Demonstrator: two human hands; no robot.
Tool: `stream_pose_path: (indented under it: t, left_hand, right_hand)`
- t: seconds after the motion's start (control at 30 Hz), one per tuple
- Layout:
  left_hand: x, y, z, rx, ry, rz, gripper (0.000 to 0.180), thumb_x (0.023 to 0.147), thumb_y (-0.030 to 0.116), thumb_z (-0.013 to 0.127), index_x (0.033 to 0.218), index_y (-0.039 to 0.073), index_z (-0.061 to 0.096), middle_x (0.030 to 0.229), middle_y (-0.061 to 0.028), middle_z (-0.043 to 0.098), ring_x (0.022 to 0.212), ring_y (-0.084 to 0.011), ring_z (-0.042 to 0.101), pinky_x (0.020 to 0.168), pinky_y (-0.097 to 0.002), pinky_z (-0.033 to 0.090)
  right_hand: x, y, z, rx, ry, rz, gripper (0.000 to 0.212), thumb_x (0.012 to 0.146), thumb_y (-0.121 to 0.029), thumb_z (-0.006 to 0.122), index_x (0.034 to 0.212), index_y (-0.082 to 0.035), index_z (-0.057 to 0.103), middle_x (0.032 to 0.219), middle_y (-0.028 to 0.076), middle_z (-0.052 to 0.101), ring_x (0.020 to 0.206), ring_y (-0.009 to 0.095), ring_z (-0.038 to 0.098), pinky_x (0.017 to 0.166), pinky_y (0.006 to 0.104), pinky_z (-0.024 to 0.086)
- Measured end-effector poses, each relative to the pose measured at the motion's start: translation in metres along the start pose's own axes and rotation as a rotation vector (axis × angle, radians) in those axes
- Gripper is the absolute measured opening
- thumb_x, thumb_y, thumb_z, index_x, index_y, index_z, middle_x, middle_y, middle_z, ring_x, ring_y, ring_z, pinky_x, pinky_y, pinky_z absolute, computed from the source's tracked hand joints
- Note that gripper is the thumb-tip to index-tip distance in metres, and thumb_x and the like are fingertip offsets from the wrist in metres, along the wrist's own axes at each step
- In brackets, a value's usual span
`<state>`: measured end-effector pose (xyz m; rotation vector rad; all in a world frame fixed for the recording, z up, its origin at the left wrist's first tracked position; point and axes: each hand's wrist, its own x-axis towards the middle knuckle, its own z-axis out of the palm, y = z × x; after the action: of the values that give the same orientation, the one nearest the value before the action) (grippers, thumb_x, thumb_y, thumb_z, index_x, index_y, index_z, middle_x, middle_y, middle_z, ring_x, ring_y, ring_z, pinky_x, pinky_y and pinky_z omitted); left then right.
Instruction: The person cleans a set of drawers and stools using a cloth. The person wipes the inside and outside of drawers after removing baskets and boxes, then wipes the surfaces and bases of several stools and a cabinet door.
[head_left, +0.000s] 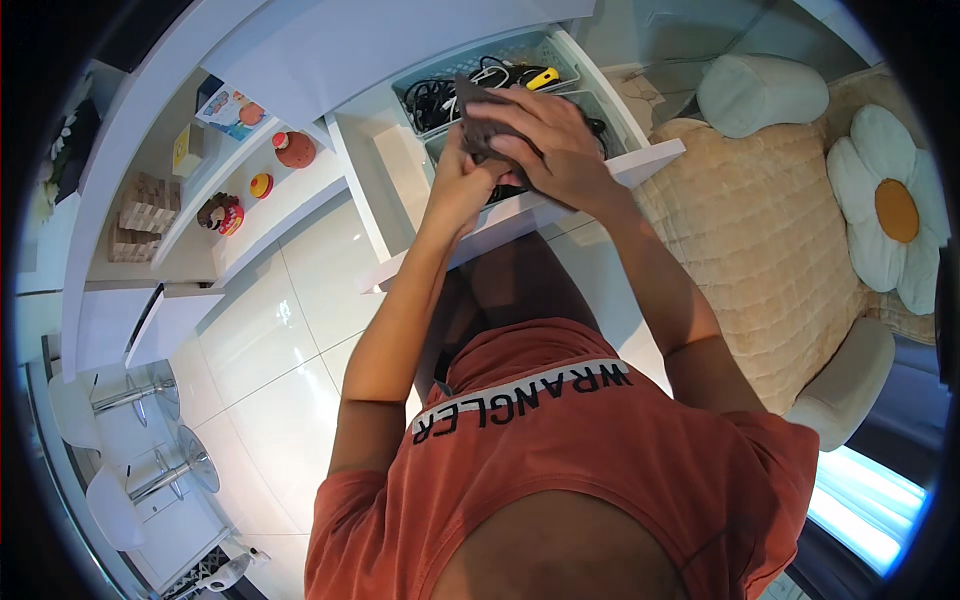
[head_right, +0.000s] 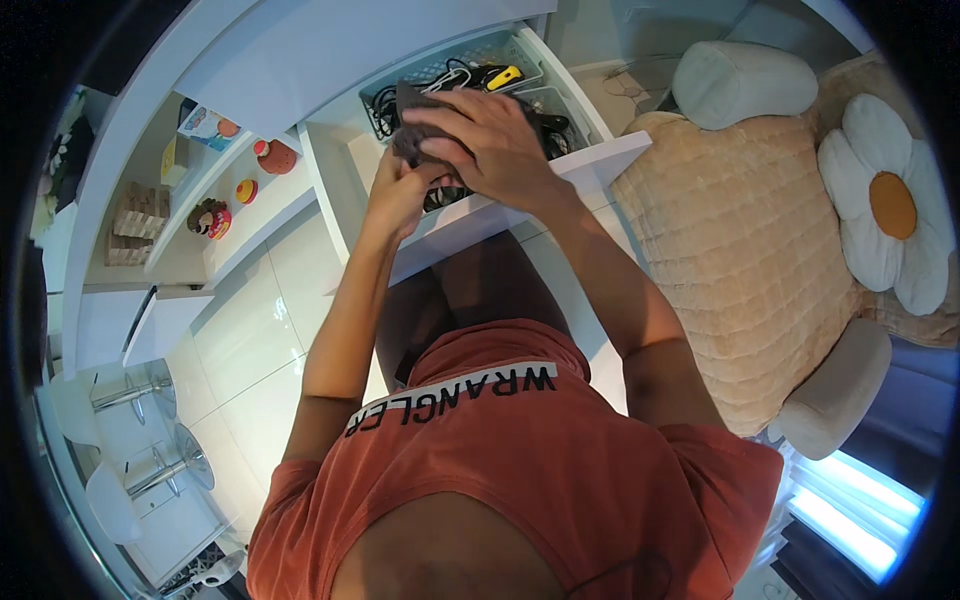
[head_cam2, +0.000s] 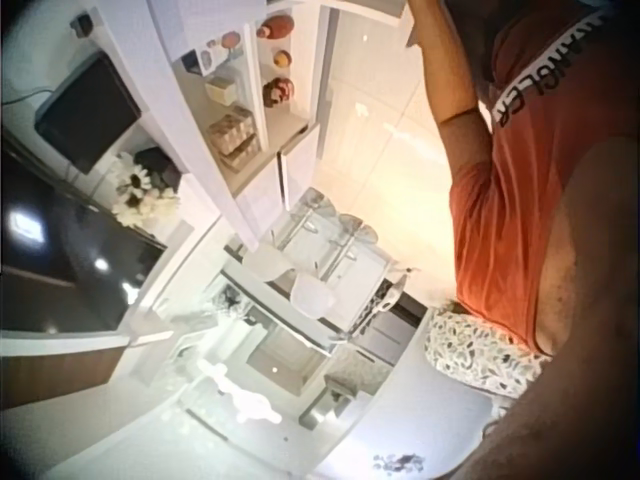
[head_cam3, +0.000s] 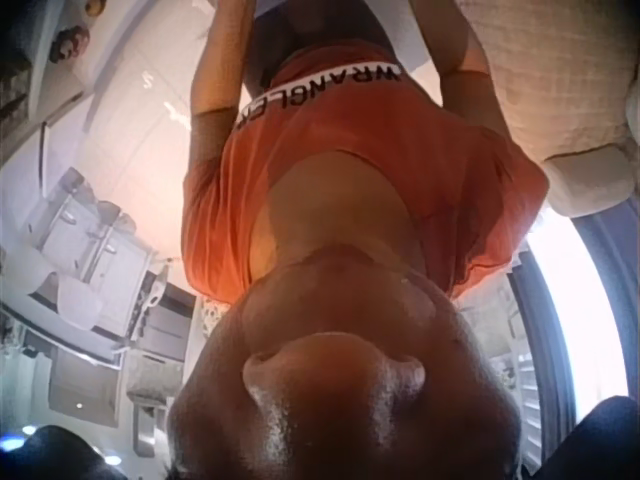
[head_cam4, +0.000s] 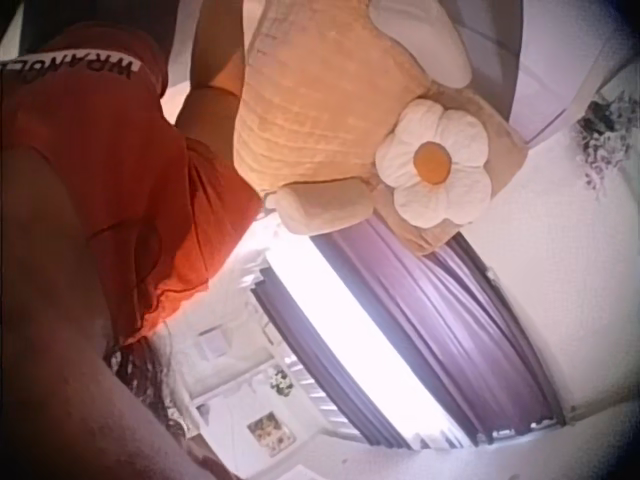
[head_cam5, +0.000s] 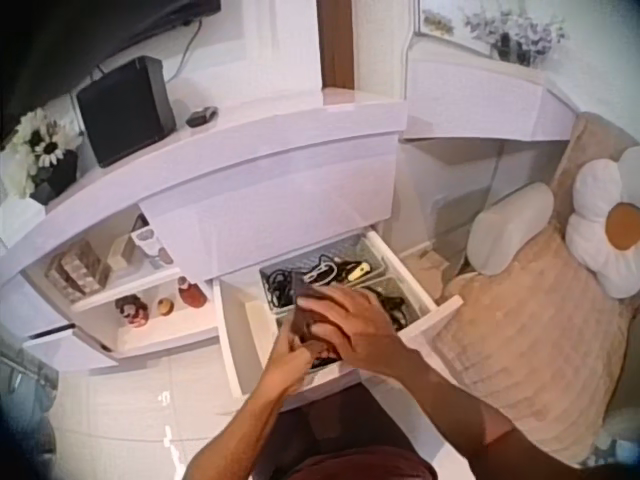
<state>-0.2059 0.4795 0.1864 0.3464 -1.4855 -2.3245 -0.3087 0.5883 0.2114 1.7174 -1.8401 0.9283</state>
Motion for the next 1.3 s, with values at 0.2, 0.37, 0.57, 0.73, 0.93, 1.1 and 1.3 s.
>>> stream_pose_path:
  t: [0.2, 0.37, 0.57, 0.73, 0.93, 1.1, 1.3]
  left_hand:
    - [-0.027, 0.013, -0.024, 0.239, 0.122, 0.139, 0.060, 0.079, -0.004, 0.059, 0.128, -0.004, 0.024, 0.104, -0.0130, 0.052, 0.080, -0.0140, 0.057, 0.062, -0.0231, 0.050]
    - [-0.052, 0.031, -0.034, 0.413, 0.154, 0.231, 0.073, 0.079, -0.001, 0.063, 0.136, -0.003, 0.019, 0.116, -0.0157, 0.049, 0.103, -0.0189, 0.052, 0.083, -0.0265, 0.045]
    - [-0.060, 0.031, -0.053, 0.328, 0.209, 0.214, 0.077, 0.075, -0.003, 0.066, 0.138, -0.001, 0.021, 0.120, -0.0116, 0.047, 0.104, -0.0206, 0.052, 0.088, -0.0301, 0.043]
    - [-0.059, 0.032, -0.043, 0.438, 0.114, 0.305, 0.083, 0.070, -0.006, 0.068, 0.138, 0.001, 0.022, 0.119, -0.0119, 0.048, 0.101, -0.0203, 0.052, 0.086, -0.0302, 0.043]
    - [-0.059, 0.030, -0.042, 0.825, 0.306, 0.486, 0.076, 0.064, -0.009, 0.062, 0.134, 0.009, 0.036, 0.105, -0.0134, 0.054, 0.094, -0.0193, 0.057, 0.080, -0.0308, 0.048]
    - [-0.054, 0.023, -0.049, 0.111, 0.312, 0.233, 0.065, 0.071, -0.004, 0.067, 0.128, 0.008, 0.039, 0.098, -0.0063, 0.055, 0.085, -0.0140, 0.055, 0.070, -0.0289, 0.046]
    - [-0.036, 0.022, -0.011, -0.173, 0.403, 0.236, 0.032, 0.091, 0.028, 0.055, 0.114, 0.007, 0.047, 0.093, -0.0010, 0.055, 0.078, -0.0096, 0.054, 0.067, -0.0238, 0.045]
  right_hand:
    - [0.023, -0.004, 0.033, 0.478, -0.120, 0.387, 0.034, 0.089, -0.031, 0.052, 0.107, -0.001, 0.056, 0.097, 0.014, 0.060, 0.089, 0.031, 0.056, 0.078, 0.0346, 0.044]
    - [0.032, 0.026, 0.029, 0.272, -0.019, 0.564, 0.030, 0.090, -0.030, 0.052, 0.102, -0.003, 0.057, 0.092, 0.016, 0.062, 0.082, 0.032, 0.060, 0.072, 0.0348, 0.047]
    - [0.021, -0.003, 0.020, 1.341, 0.070, 0.860, 0.037, 0.090, -0.031, 0.055, 0.116, -0.004, 0.054, 0.104, 0.007, 0.062, 0.090, 0.013, 0.060, 0.079, 0.0251, 0.048]
    - [0.021, -0.011, 0.033, 0.942, -0.071, 0.879, 0.039, 0.086, -0.034, 0.059, 0.109, -0.004, 0.059, 0.092, 0.007, 0.065, 0.081, 0.013, 0.061, 0.073, 0.0243, 0.048]
    - [0.035, -0.006, 0.030, 0.758, -0.016, 0.822, 0.037, 0.085, -0.033, 0.061, 0.102, 0.000, 0.062, 0.085, 0.003, 0.064, 0.075, 0.008, 0.057, 0.068, 0.0226, 0.045]
    - [0.035, 0.017, 0.036, 1.673, 0.210, 1.070, 0.048, 0.088, -0.045, 0.052, 0.112, -0.004, 0.057, 0.100, 0.009, 0.064, 0.085, 0.021, 0.062, 0.075, 0.0318, 0.049]
    - [0.013, -0.073, 0.076, 1.063, 0.309, 0.978, 0.049, 0.093, -0.037, 0.048, 0.128, -0.003, 0.044, 0.118, 0.009, 0.058, 0.106, 0.016, 0.054, 0.091, 0.0300, 0.041]
